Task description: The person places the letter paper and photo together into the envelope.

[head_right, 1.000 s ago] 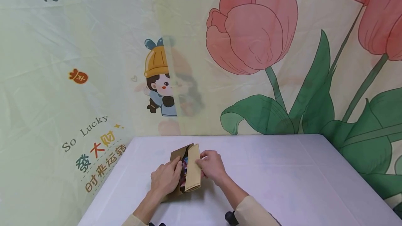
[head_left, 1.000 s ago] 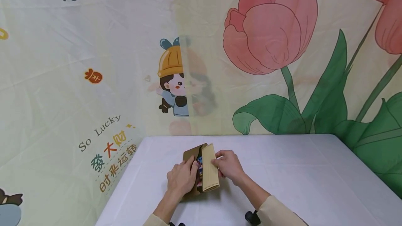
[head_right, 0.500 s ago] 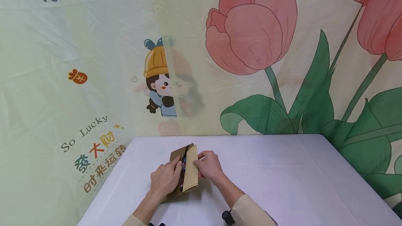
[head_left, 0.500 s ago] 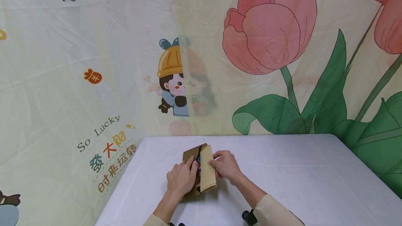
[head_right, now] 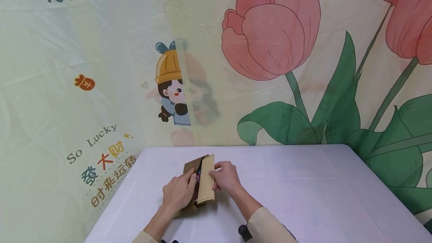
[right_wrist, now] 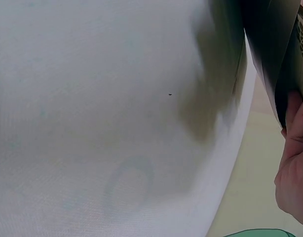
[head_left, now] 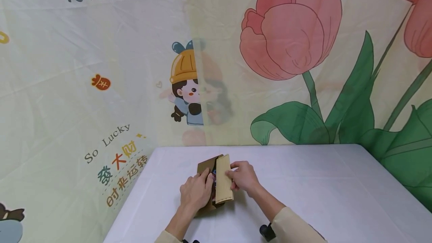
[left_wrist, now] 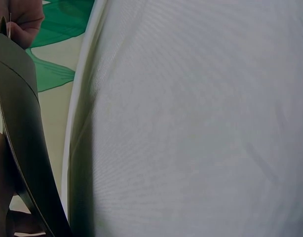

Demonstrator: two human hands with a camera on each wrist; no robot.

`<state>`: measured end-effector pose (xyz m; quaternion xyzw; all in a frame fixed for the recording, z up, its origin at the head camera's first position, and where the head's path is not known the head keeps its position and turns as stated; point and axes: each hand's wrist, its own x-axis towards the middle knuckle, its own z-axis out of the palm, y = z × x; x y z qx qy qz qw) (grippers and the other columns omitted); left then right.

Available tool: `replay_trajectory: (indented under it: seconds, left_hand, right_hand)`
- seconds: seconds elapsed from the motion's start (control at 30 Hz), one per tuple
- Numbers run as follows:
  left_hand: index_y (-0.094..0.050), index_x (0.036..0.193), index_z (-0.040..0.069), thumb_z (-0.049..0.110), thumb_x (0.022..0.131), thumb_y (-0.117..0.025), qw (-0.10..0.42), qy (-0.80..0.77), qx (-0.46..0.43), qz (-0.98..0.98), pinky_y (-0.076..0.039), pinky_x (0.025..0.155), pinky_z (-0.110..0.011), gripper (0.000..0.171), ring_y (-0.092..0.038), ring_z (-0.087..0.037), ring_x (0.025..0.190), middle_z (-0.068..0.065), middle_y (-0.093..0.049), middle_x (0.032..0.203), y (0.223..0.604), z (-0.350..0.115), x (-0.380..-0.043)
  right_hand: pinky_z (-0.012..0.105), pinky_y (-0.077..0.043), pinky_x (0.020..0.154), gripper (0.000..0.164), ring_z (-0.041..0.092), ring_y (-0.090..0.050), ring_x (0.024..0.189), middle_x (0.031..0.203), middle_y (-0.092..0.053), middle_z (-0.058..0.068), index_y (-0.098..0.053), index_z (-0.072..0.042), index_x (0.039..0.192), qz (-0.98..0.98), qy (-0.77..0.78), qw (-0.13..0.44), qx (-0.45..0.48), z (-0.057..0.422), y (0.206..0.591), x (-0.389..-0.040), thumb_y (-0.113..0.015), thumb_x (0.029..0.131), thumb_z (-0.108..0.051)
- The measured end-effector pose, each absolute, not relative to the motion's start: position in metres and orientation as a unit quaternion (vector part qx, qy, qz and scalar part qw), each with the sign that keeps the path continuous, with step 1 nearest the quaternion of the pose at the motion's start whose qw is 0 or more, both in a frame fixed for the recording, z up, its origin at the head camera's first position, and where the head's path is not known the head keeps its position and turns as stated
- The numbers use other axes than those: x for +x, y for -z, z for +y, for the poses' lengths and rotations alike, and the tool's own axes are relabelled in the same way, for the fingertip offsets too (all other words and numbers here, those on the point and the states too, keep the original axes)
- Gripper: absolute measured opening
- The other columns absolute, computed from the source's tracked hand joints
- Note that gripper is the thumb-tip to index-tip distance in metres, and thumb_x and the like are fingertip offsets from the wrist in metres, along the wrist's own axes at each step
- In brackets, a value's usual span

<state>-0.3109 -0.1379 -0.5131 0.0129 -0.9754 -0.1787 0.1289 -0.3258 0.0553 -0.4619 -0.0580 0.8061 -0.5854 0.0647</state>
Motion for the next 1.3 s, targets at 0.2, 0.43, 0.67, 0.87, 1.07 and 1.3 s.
replay_trajectory:
  seconds: [0.2, 0.43, 0.67, 0.87, 1.07, 1.3]
  left_hand:
    - [-0.059, 0.149, 0.031, 0.057, 0.108, -0.038, 0.128, 0.18, 0.011, -0.975, -0.051, 0.077, -0.057, 0.052, -0.067, -0.033, 0.107, -0.007, -0.069, 0.137, 0.512, -0.138, -0.311]
    - [-0.058, 0.149, 0.032, 0.058, 0.108, -0.036, 0.127, 0.177, 0.01, -0.976, -0.051, 0.078, -0.058, 0.053, -0.067, -0.033, 0.109, -0.007, -0.069, 0.137, 0.511, -0.139, -0.312]
    - [-0.06, 0.148, 0.032, 0.057, 0.108, -0.037, 0.133, 0.175, 0.012, -0.976, -0.052, 0.078, -0.059, 0.052, -0.068, -0.033, 0.109, -0.007, -0.07, 0.137, 0.512, -0.14, -0.311]
    - [-0.06, 0.147, 0.032, 0.057, 0.108, -0.038, 0.134, 0.175, 0.012, -0.975, -0.051, 0.076, -0.058, 0.051, -0.068, -0.032, 0.107, -0.006, -0.07, 0.135, 0.512, -0.14, -0.311]
    - [-0.061, 0.147, 0.032, 0.055, 0.108, -0.039, 0.143, 0.176, 0.009, -0.974, -0.051, 0.075, -0.057, 0.05, -0.069, -0.032, 0.105, -0.006, -0.071, 0.132, 0.513, -0.14, -0.312]
    - [-0.061, 0.147, 0.032, 0.055, 0.108, -0.039, 0.14, 0.178, 0.009, -0.974, -0.051, 0.074, -0.057, 0.05, -0.068, -0.032, 0.104, -0.006, -0.072, 0.131, 0.514, -0.14, -0.312]
  right_hand:
    - [0.03, -0.054, 0.044, 0.036, 0.01, -0.059, 0.04, 0.057, -0.067, 0.009, -0.062, 0.011, 0.13, 0.802, 0.591, 0.069, -0.057, 0.055, 0.461, -0.326, -0.066, 0.098, -0.005]
    - [0.035, -0.057, 0.047, 0.043, 0.011, -0.061, 0.042, 0.057, -0.067, 0.011, -0.059, 0.013, 0.131, 0.794, 0.601, 0.072, -0.054, 0.054, 0.459, -0.327, -0.058, 0.09, 0.0]
    - [0.036, -0.057, 0.047, 0.049, 0.012, -0.061, 0.042, 0.059, -0.067, 0.012, -0.053, 0.014, 0.137, 0.789, 0.607, 0.072, -0.06, 0.053, 0.46, -0.327, -0.059, 0.089, 0.003]
    - [0.036, -0.057, 0.047, 0.041, 0.011, -0.061, 0.043, 0.059, -0.068, 0.013, -0.055, 0.011, 0.131, 0.787, 0.608, 0.074, -0.075, 0.051, 0.461, -0.326, -0.064, 0.092, 0.002]
    - [0.038, -0.059, 0.05, 0.034, 0.012, -0.063, 0.044, 0.06, -0.069, 0.013, -0.058, 0.01, 0.125, 0.786, 0.606, 0.08, -0.093, 0.047, 0.461, -0.325, -0.066, 0.094, 0.0]
    - [0.038, -0.06, 0.053, 0.038, 0.014, -0.065, 0.047, 0.066, -0.071, 0.015, -0.056, 0.011, 0.131, 0.791, 0.597, 0.092, -0.098, 0.041, 0.461, -0.32, -0.066, 0.097, -0.001]
